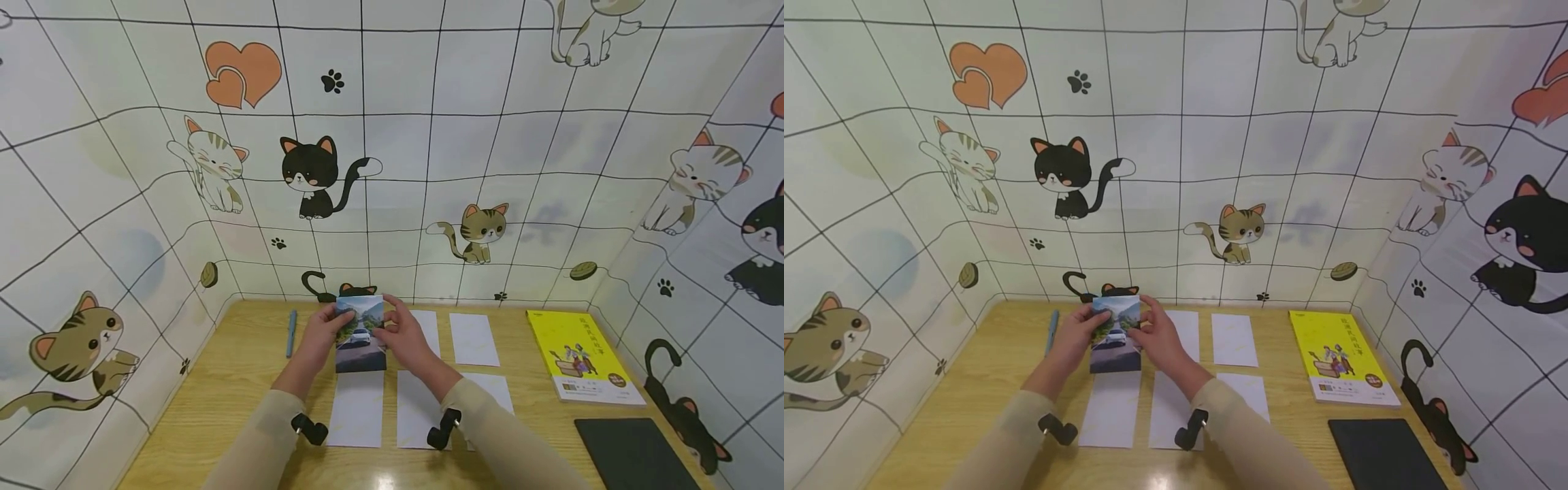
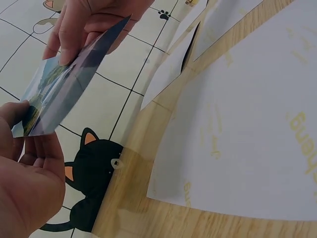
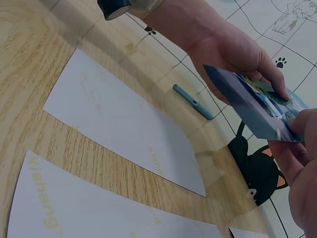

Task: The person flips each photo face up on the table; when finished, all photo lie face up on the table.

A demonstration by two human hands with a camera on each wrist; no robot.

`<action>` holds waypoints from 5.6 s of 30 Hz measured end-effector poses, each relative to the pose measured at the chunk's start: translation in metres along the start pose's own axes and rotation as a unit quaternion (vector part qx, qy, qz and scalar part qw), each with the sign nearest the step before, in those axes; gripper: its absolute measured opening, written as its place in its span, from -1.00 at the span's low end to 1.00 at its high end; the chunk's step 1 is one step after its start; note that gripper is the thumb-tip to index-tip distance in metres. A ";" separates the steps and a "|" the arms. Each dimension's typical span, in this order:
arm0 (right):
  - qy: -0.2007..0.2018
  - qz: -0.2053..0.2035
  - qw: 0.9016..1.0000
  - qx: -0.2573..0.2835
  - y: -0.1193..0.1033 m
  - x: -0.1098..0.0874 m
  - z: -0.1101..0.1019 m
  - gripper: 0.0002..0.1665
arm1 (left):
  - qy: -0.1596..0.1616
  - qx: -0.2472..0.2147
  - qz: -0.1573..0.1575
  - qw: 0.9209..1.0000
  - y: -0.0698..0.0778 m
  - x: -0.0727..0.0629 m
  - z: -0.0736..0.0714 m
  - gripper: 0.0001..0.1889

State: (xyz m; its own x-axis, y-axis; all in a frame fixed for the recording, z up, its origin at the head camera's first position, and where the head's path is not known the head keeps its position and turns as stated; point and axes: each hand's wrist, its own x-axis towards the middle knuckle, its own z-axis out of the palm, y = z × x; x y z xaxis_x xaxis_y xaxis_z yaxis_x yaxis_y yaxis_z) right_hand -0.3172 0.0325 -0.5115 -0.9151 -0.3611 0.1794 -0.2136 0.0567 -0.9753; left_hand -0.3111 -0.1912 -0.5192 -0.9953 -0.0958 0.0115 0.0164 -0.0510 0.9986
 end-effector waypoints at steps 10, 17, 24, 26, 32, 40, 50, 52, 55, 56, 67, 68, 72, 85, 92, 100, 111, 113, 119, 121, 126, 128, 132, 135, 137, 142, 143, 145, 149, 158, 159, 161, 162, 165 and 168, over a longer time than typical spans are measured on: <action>0.041 0.016 0.999 0.028 0.007 0.008 -0.005 -0.01 | -0.011 0.057 0.035 0.998 0.000 -0.006 -0.011 -0.44; 0.044 0.027 0.998 0.022 0.006 0.012 -0.009 -0.02 | -0.081 0.081 0.068 0.991 -0.001 -0.008 -0.022 -0.25; 0.001 0.042 0.999 -0.014 0.014 0.019 -0.017 -0.06 | -0.095 0.087 0.057 0.990 -0.009 -0.002 -0.032 -0.26; -0.017 0.044 0.999 -0.023 0.017 0.021 -0.020 -0.12 | -0.092 0.084 0.051 0.991 -0.011 0.000 -0.035 -0.25; -0.039 0.051 0.997 -0.033 0.027 0.023 -0.031 -0.23 | -0.109 0.092 0.041 0.989 -0.016 0.007 -0.040 -0.28; -0.042 0.066 0.996 -0.036 0.033 0.026 -0.035 -0.19 | -0.137 0.112 0.020 0.984 -0.024 0.017 -0.043 -0.28; -0.045 0.074 0.995 -0.054 0.035 0.033 -0.030 -0.19 | -0.140 0.131 0.014 0.981 -0.026 0.026 -0.042 -0.29; -0.046 0.074 0.995 -0.056 0.036 0.035 -0.030 -0.20 | -0.150 0.140 0.017 0.979 -0.027 0.029 -0.043 -0.29; -0.049 0.074 0.994 -0.059 0.037 0.037 -0.031 -0.21 | -0.167 0.174 0.030 0.970 -0.025 0.034 -0.044 -0.29; -0.051 0.074 0.994 -0.063 0.038 0.037 -0.032 -0.21 | -0.171 0.189 0.034 0.966 -0.025 0.035 -0.044 -0.28; -0.055 0.092 0.991 -0.086 0.051 0.043 -0.031 -0.17 | -0.198 0.306 0.054 0.930 -0.029 0.043 -0.046 -0.24; -0.057 0.091 0.990 -0.086 0.052 0.042 -0.031 -0.17 | -0.197 0.312 0.055 0.928 -0.030 0.044 -0.046 -0.24; -0.062 0.084 0.990 -0.092 0.053 0.043 -0.030 -0.16 | -0.195 0.330 0.062 0.921 -0.033 0.047 -0.046 -0.24; -0.087 0.113 0.976 -0.165 0.050 0.050 -0.027 -0.21 | -0.206 0.367 0.061 0.905 -0.035 0.050 -0.045 -0.27; -0.100 0.121 0.971 -0.180 0.045 0.054 -0.024 -0.19 | -0.202 0.378 0.054 0.902 -0.036 0.052 -0.047 -0.27; -0.085 0.145 0.968 -0.185 0.040 0.052 -0.021 -0.19 | -0.215 0.380 0.057 0.898 -0.039 0.053 -0.048 -0.35; -0.069 0.165 0.968 -0.176 0.034 0.048 -0.019 -0.20 | -0.221 0.387 0.076 0.892 -0.038 0.048 -0.049 -0.39; -0.066 0.167 0.968 -0.178 0.035 0.049 -0.019 -0.20 | -0.218 0.391 0.073 0.891 -0.037 0.049 -0.048 -0.39; -0.061 0.162 0.968 -0.184 0.037 0.050 -0.019 -0.21 | -0.209 0.381 0.063 0.899 -0.037 0.050 -0.048 -0.39; -0.059 0.157 0.968 -0.186 0.039 0.049 -0.020 -0.22 | -0.208 0.378 0.064 0.900 -0.035 0.048 -0.048 -0.39; -0.052 0.155 0.970 -0.179 0.042 0.050 -0.020 -0.25 | -0.211 0.368 0.065 0.903 -0.036 0.048 -0.049 -0.41; -0.045 0.154 0.970 -0.180 0.044 0.050 -0.021 -0.27 | -0.209 0.362 0.058 0.907 -0.036 0.048 -0.049 -0.42; -0.037 0.146 0.972 -0.179 0.043 0.045 -0.024 -0.31 | -0.203 0.350 0.041 0.914 -0.037 0.049 -0.048 -0.44; -0.037 0.139 0.978 -0.153 0.039 0.039 -0.029 -0.34 | -0.195 0.345 0.036 0.918 -0.037 0.048 -0.047 -0.44; -0.037 0.130 0.981 -0.137 0.035 0.034 -0.033 -0.37 | -0.186 0.343 0.037 0.920 -0.035 0.047 -0.046 -0.44; -0.028 0.102 0.981 -0.163 0.030 0.022 -0.050 -0.46 | -0.173 0.348 0.053 0.920 -0.031 0.042 -0.038 -0.45; -0.026 0.098 0.979 -0.177 0.030 0.020 -0.053 -0.48 | -0.175 0.354 0.061 0.917 -0.031 0.041 -0.035 -0.45; -0.025 0.087 0.975 -0.204 0.030 0.014 -0.061 -0.53 | -0.182 0.371 0.078 0.907 -0.028 0.038 -0.028 -0.45; -0.031 0.066 0.967 -0.242 0.029 0.002 -0.075 -0.56 | -0.198 0.411 0.113 0.883 -0.020 0.032 -0.011 -0.43; -0.066 0.018 0.952 -0.299 0.033 -0.017 -0.100 -0.43 | -0.248 0.479 0.187 0.821 -0.015 0.031 0.032 -0.38; -0.069 0.013 0.949 -0.308 0.035 -0.018 -0.103 -0.42 | -0.253 0.486 0.190 0.814 -0.015 0.031 0.037 -0.37; -0.077 0.006 0.944 -0.322 0.036 -0.021 -0.108 -0.40 | -0.265 0.501 0.189 0.802 -0.014 0.031 0.046 -0.35; -0.079 0.002 0.941 -0.330 0.036 -0.022 -0.111 -0.39 | -0.271 0.509 0.190 0.794 -0.013 0.031 0.050 -0.34; -0.082 -0.008 0.933 -0.350 0.035 -0.025 -0.117 -0.37 | -0.284 0.532 0.190 0.775 -0.012 0.031 0.061 -0.28; -0.083 -0.012 0.927 -0.364 0.033 -0.027 -0.120 -0.35 | -0.288 0.551 0.189 0.761 -0.013 0.033 0.068 -0.23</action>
State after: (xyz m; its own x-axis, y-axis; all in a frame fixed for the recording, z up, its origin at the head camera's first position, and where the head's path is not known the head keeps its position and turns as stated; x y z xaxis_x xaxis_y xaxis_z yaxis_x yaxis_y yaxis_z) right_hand -0.3406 0.1560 -0.5334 -0.8543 -0.5061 0.1186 -0.4637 0.6388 -0.6139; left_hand -0.3507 -0.1257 -0.5283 -0.8213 0.5704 0.0122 0.5371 0.7659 0.3535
